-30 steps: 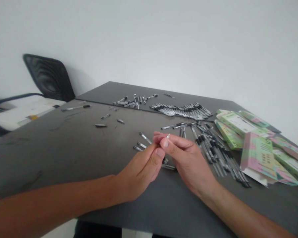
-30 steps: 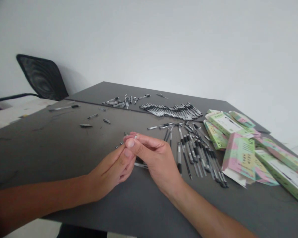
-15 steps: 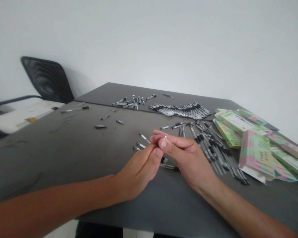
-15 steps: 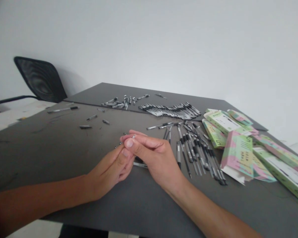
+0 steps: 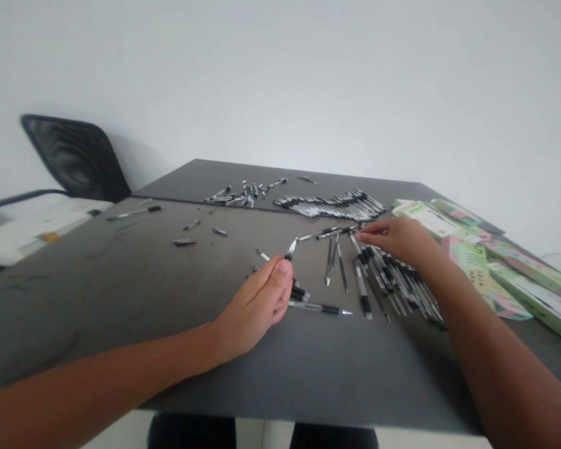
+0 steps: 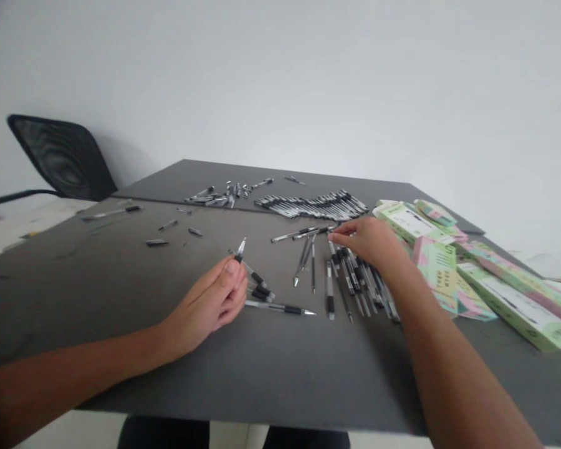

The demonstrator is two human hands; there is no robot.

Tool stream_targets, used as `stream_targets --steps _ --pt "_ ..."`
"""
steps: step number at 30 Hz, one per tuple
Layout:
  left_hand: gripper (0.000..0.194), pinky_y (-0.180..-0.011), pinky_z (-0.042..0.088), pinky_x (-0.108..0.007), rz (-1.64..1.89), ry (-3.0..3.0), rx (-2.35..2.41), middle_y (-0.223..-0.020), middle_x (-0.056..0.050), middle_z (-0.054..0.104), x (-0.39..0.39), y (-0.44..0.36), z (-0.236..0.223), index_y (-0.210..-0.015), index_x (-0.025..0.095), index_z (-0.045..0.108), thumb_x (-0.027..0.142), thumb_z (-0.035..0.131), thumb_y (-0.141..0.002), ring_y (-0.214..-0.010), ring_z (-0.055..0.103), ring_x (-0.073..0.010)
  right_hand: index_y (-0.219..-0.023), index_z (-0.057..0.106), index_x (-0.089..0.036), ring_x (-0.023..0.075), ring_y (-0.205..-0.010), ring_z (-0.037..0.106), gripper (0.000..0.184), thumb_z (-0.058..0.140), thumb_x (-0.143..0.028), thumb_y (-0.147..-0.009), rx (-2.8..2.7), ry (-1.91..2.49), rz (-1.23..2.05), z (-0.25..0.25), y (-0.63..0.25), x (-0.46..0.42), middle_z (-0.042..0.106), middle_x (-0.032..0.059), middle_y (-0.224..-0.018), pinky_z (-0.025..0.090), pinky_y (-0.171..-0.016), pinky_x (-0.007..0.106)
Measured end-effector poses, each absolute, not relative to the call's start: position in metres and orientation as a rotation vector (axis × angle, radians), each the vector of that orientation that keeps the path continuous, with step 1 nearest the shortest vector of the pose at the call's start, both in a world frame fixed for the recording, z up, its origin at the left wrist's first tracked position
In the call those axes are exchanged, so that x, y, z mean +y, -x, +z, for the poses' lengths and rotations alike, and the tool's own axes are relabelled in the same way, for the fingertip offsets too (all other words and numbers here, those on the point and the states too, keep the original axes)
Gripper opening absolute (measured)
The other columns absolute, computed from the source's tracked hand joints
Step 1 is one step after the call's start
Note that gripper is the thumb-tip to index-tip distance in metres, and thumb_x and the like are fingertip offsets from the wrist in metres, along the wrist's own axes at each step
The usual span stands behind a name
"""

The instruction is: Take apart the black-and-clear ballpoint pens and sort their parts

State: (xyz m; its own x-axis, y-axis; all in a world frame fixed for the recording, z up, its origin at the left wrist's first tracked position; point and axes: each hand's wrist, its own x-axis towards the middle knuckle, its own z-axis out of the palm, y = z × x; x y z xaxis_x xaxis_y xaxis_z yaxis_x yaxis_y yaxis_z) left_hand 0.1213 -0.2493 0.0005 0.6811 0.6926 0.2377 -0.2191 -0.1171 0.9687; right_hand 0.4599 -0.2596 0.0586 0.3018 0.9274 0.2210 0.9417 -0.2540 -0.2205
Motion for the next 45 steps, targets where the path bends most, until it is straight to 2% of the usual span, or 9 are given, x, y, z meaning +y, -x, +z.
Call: stream_targets --steps 6,13,19,27,33,38,42,45 --pt "0.054 -0.040 0.026 -0.016 0.794 -1.449 0.381 -0.060 0.011 0.032 -0.244 -0.123 0.004 -0.080 0.022 0.042 0.066 0.048 -0.111 -0.042 0.026 -0.0052 -0.090 0.091 -0.032 0.0266 -0.078 0.077 0.038 0.075 -0.066 -0.084 -1.784 2.376 0.001 0.050 -0.478 -0.256 0.085 0.0036 -0.082 0.052 -0.070 0.034" --pt "0.050 -0.039 0.024 -0.016 0.801 -1.403 0.397 -0.060 0.012 0.031 -0.239 -0.123 0.000 -0.086 0.022 0.047 0.066 0.049 -0.110 -0.043 0.023 -0.0061 -0.102 0.091 -0.033 0.0306 -0.092 0.079 0.040 0.076 -0.062 -0.080 -1.986 2.336 0.314 0.074 -0.478 -0.267 0.087 0.0027 -0.095 0.056 -0.084 0.040" --pt "0.048 -0.039 0.025 -0.017 0.814 -1.433 0.427 -0.058 0.012 0.031 -0.240 -0.124 0.001 -0.088 0.023 0.048 0.065 0.046 -0.111 -0.041 0.024 -0.0069 -0.100 0.092 -0.033 0.0340 -0.098 0.079 0.038 0.081 -0.060 -0.075 -2.123 2.295 0.592 0.081 -0.462 -0.272 0.087 0.0037 -0.103 0.056 -0.091 0.041" --pt "0.048 -0.039 0.027 -0.016 0.833 -1.445 0.472 -0.056 0.013 0.034 -0.240 -0.124 0.004 -0.090 0.022 0.050 0.065 0.048 -0.110 -0.040 0.026 -0.0063 -0.102 0.092 -0.033 0.0333 -0.093 0.079 0.038 0.079 -0.059 -0.077 -2.157 2.236 0.554 0.078 -0.460 -0.270 0.087 0.0033 -0.100 0.057 -0.087 0.042" --pt "0.048 -0.039 0.027 -0.017 0.850 -1.446 0.486 -0.055 0.012 0.035 -0.239 -0.124 0.004 -0.090 0.021 0.052 0.065 0.050 -0.109 -0.039 0.028 -0.0061 -0.108 0.092 -0.028 0.0261 -0.081 0.074 0.035 0.078 -0.053 -0.086 -1.904 2.402 0.200 0.092 -0.475 -0.284 0.084 0.0071 -0.087 0.051 -0.080 0.042" --pt "0.048 -0.038 0.027 -0.017 0.844 -1.455 0.524 -0.053 0.012 0.035 -0.239 -0.122 0.002 -0.090 0.021 0.053 0.064 0.049 -0.110 -0.038 0.029 -0.0059 -0.108 0.091 -0.024 0.0252 -0.086 0.074 0.040 0.076 -0.055 -0.089 -1.806 2.398 0.156 0.100 -0.494 -0.295 0.085 0.0104 -0.095 0.050 -0.083 0.043" --pt "0.046 -0.039 0.027 -0.017 0.856 -1.449 0.551 -0.053 0.011 0.038 -0.238 -0.120 -0.001 -0.090 0.021 0.055 0.061 0.049 -0.111 -0.037 0.031 -0.0059 -0.103 0.091 -0.027 0.0318 -0.095 0.077 0.034 0.083 -0.053 -0.081 -1.679 2.484 0.196 0.101 -0.515 -0.300 0.086 0.0073 -0.097 0.055 -0.090 0.046" --pt "0.046 -0.039 0.028 -0.018 0.850 -1.467 0.555 -0.053 0.011 0.039 -0.239 -0.120 -0.002 -0.090 0.020 0.056 0.061 0.049 -0.111 -0.037 0.032 -0.0061 -0.102 0.090 -0.028 0.0330 -0.099 0.078 0.035 0.081 -0.055 -0.080 -1.687 2.532 0.335 0.099 -0.529 -0.305 0.087 0.0055 -0.100 0.057 -0.095 0.048"
